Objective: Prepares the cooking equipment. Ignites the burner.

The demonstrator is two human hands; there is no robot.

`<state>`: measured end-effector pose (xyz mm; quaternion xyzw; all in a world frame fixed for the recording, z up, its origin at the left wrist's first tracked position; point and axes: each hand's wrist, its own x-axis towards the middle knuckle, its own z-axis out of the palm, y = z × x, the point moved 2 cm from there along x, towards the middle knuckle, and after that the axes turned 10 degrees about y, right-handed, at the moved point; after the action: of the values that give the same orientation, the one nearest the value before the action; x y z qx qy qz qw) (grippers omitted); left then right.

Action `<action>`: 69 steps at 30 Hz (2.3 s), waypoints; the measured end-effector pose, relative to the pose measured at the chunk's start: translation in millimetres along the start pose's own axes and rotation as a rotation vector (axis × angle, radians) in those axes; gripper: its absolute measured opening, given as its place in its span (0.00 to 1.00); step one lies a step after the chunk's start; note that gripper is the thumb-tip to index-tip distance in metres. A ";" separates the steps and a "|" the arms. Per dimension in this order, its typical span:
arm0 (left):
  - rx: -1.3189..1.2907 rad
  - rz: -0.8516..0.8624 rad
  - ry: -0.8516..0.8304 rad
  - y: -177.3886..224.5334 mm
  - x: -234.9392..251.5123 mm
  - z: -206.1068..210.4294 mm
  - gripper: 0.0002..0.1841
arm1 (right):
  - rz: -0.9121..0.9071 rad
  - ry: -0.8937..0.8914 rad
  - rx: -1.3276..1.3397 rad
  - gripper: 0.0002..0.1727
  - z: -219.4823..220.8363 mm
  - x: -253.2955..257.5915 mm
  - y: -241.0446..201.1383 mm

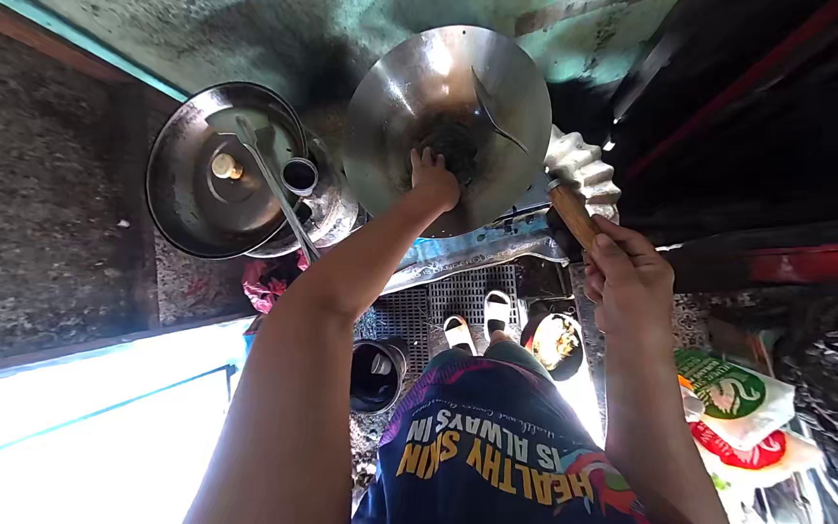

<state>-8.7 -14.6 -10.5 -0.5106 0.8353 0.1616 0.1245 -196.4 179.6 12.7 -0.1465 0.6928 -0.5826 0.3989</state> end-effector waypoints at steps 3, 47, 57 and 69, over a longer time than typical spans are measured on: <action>-0.200 0.127 -0.238 -12.3 19.8 30.2 0.31 | 0.001 -0.008 -0.005 0.16 -1.7 1.4 1.3; -1.313 -0.210 0.353 -15.6 -170.4 -14.3 0.17 | -0.176 0.183 -1.118 0.40 -9.3 17.4 63.9; -0.952 -0.145 0.052 -59.1 -300.0 35.5 0.20 | -0.062 0.337 -0.846 0.31 -33.4 57.7 84.0; -0.931 -0.334 -0.173 -94.8 -325.4 175.4 0.20 | 0.234 -0.149 0.081 0.28 127.7 44.1 77.6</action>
<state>229.2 279.1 -63.5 -0.6235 0.5681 0.5365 -0.0237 -111.9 83.6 -76.2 -0.0915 0.6496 -0.5471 0.5200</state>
